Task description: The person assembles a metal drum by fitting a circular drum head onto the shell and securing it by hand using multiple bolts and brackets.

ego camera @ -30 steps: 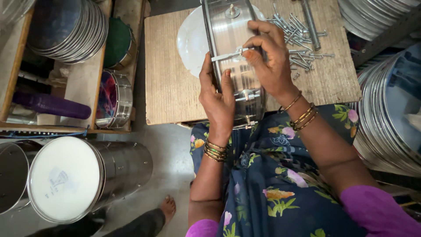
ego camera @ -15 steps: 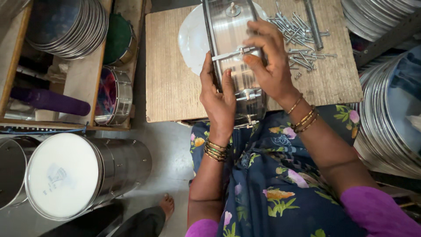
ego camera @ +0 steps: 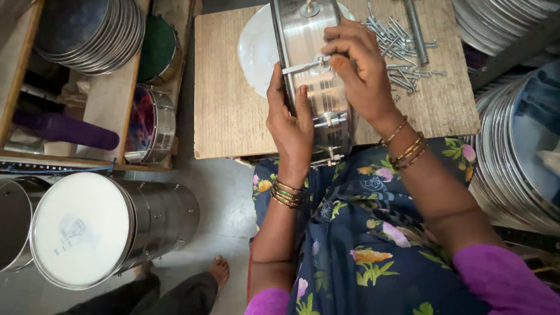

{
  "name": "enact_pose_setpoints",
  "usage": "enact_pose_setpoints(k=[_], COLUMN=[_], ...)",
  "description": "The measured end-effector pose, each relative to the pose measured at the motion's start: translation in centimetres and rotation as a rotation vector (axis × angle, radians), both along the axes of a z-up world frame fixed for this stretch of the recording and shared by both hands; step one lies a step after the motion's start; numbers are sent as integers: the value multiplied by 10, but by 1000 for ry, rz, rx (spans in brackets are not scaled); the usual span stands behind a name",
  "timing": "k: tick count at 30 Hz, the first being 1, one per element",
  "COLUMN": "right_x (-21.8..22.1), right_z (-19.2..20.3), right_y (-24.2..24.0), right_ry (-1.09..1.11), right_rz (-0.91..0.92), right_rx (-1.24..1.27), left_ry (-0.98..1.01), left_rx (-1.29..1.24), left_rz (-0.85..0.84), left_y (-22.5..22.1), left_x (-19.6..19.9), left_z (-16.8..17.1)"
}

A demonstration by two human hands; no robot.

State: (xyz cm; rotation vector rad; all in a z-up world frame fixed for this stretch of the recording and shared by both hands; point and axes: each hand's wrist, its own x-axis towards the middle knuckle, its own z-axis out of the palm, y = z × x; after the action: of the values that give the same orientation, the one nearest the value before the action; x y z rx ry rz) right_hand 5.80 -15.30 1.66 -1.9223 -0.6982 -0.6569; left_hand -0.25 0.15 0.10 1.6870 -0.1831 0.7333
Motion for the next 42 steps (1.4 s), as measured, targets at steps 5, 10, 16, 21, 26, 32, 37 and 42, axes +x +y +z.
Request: enact_pose_setpoints(k=[5,10,16,21,26,32,37,42], right_x=[-5,3,6,3,-8,-2,1,-3], right_z=[1,0,-2,-2,1,1,-3,-5], right_y=[-2,2,5,5,0,1,4,7], right_ry=[-3,-62,-79,-12,-36,-48,-45,-19], right_rz=[14,-63,-77,-82,8,-71,-85,-121], right_rx=[-42,-108,-98,-46,-72,-100,-109,-91], left_ry=[69,57,72,-28,159,231,4,167], left_rx=[-24,-12,19,0,37,87,193,139], left_rz=[3,14,36,-34,-72,-94,-48,-71], left_y=[1,2,3,4,13,9,12,11], left_x=[-2,-1,3,1,4,8,11,10], left_z=[-1,1,0,-7,7,12,-1,2])
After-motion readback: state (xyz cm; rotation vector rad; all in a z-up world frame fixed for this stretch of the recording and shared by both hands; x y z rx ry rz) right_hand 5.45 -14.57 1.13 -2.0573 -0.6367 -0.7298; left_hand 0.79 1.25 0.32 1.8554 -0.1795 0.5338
